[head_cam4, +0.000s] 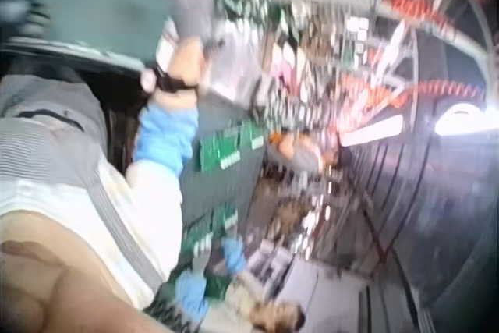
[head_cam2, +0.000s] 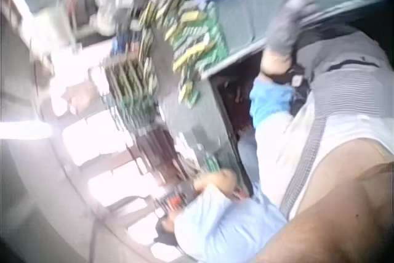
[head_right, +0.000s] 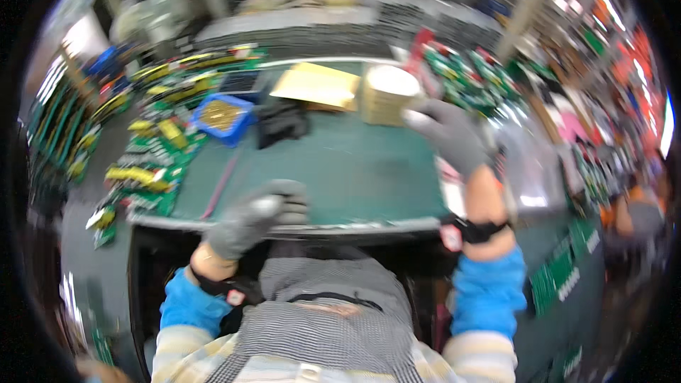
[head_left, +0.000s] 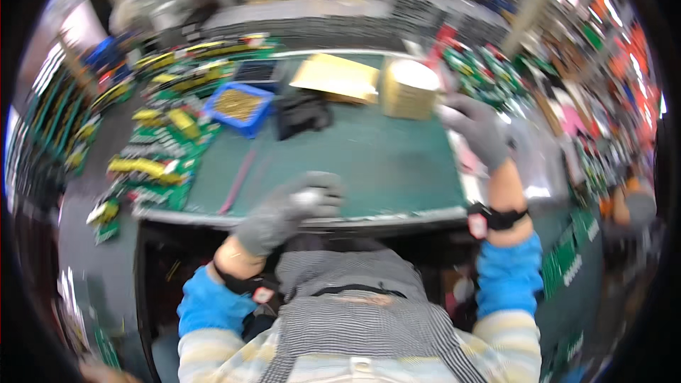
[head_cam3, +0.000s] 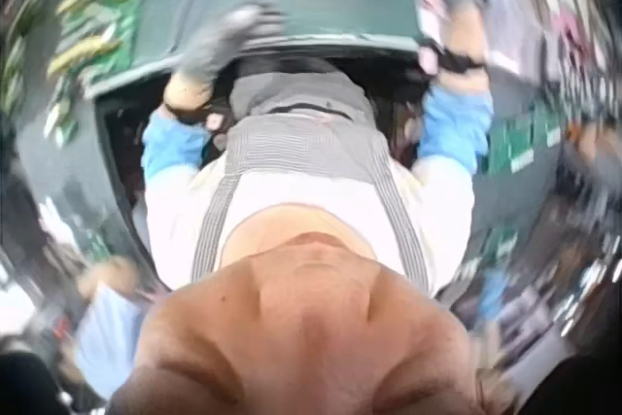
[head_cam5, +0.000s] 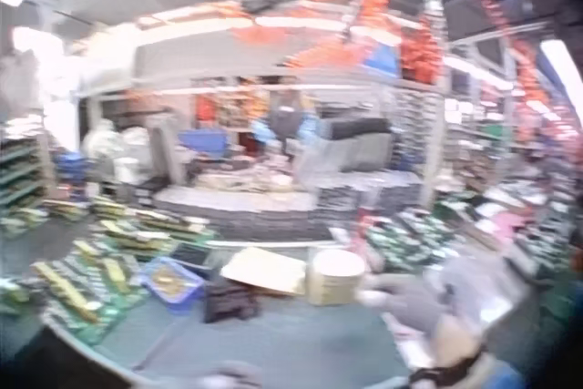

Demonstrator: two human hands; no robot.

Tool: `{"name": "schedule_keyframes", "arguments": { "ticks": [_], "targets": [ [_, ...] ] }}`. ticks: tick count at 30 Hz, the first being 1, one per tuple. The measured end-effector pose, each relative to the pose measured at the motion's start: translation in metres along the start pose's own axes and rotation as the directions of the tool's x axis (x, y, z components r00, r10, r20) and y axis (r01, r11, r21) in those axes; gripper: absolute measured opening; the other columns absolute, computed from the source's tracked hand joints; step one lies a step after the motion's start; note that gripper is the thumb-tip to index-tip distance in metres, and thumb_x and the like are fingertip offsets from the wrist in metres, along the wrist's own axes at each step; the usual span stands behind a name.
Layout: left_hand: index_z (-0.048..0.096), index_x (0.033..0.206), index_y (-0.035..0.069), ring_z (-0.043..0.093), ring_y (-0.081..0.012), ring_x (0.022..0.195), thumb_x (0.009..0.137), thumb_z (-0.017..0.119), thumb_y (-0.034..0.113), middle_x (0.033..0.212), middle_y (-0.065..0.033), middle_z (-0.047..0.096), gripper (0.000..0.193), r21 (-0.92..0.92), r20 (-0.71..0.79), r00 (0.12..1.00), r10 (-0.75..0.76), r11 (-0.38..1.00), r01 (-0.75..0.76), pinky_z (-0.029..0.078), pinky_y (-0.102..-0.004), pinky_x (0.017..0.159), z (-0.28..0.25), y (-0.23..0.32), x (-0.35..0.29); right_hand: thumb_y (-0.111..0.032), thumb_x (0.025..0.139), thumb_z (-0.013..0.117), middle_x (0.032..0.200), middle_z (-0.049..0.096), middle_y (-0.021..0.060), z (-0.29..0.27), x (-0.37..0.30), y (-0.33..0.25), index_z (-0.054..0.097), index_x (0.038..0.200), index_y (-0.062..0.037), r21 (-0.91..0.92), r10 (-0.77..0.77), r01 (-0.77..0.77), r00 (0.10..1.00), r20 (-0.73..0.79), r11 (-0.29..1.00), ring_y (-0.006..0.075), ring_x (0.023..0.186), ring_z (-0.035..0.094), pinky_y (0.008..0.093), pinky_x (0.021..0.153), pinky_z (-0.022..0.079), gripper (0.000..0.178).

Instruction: Assemble circuit boards into metal enclosures using thermal paste, thermal pads, and a powered screwdriver.

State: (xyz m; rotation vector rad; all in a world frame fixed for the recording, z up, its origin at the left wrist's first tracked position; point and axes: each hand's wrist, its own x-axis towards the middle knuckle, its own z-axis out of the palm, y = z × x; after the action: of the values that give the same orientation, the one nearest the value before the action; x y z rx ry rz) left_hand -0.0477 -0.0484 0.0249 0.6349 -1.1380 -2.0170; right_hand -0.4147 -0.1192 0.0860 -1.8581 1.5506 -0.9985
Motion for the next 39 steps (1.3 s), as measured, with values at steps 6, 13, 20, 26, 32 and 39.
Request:
{"name": "schedule_keyframes", "arguments": {
  "ticks": [6,13,20,26,32,39],
  "targets": [
    [0.044,0.139,-0.002,0.055,-0.0340,0.122,0.094,0.062,0.036,0.132,-0.0206,0.054,0.062,-0.120,-0.013,0.990,0.142,0.982,-0.143,0.045,-0.0462,0.106,-0.046,0.007,-0.002,-0.027,0.090,0.065,0.082,0.069,0.0105,0.032,0.027,-0.011,0.072,0.097,-0.0021,0.075,-0.057,0.054,0.997,0.042,0.996,0.0190,0.074,0.064,0.0322,0.072,0.051,0.026],
    [0.044,0.139,0.000,0.056,-0.0324,0.123,0.092,0.066,0.042,0.133,-0.0204,0.054,0.067,-0.104,-0.095,0.974,0.207,0.971,-0.216,0.047,-0.0432,0.105,-0.072,0.013,0.012,-0.024,0.090,0.066,0.082,0.067,0.0017,0.034,0.024,0.011,0.071,0.096,-0.0006,0.447,0.171,-0.193,0.981,0.089,0.873,0.0081,0.075,0.060,0.0235,0.070,0.050,0.025],
    [0.046,0.137,-0.002,0.056,-0.0315,0.121,0.091,0.067,0.037,0.131,-0.0179,0.056,0.064,-0.048,-0.187,0.958,0.218,0.972,-0.231,0.046,-0.0434,0.104,-0.078,0.015,0.011,-0.024,0.089,0.065,0.088,0.064,0.0132,0.029,0.004,0.015,0.065,0.101,-0.0028,-0.088,-0.162,0.201,0.932,0.325,0.976,0.0297,0.087,0.063,0.0383,0.081,0.050,0.024],
    [0.049,0.131,-0.004,0.059,-0.0267,0.115,0.090,0.069,0.032,0.125,-0.0178,0.057,0.058,0.188,-0.354,0.909,0.219,0.969,-0.160,0.048,-0.0384,0.101,-0.072,0.019,0.007,-0.024,0.090,0.068,0.100,0.069,0.0116,0.007,0.012,-0.029,0.066,0.110,0.0005,0.001,0.012,-0.014,0.872,0.489,1.000,0.0208,0.091,0.066,0.0335,0.081,0.052,0.032],
    [0.048,0.131,-0.006,0.060,-0.0251,0.114,0.090,0.065,0.020,0.124,-0.0168,0.059,0.052,0.251,-0.352,0.914,0.200,0.961,-0.114,0.047,-0.0379,0.101,-0.079,0.008,-0.007,-0.028,0.091,0.066,0.103,0.069,0.0129,0.012,0.036,-0.030,0.064,0.114,-0.0007,-0.040,0.044,-0.026,0.834,0.550,0.999,0.0236,0.096,0.066,0.0352,0.086,0.051,0.035],
    [0.054,0.126,-0.004,0.061,-0.0195,0.108,0.094,0.060,0.017,0.117,-0.0114,0.061,0.038,0.212,-0.400,0.894,0.203,0.969,-0.126,0.047,-0.0331,0.098,-0.073,0.024,-0.014,-0.022,0.091,0.068,0.104,0.066,0.0131,0.006,0.010,-0.040,0.064,0.112,-0.0006,0.043,-0.172,0.189,0.748,0.640,0.981,0.0261,0.096,0.065,0.0351,0.087,0.051,0.030]
  ]
}}
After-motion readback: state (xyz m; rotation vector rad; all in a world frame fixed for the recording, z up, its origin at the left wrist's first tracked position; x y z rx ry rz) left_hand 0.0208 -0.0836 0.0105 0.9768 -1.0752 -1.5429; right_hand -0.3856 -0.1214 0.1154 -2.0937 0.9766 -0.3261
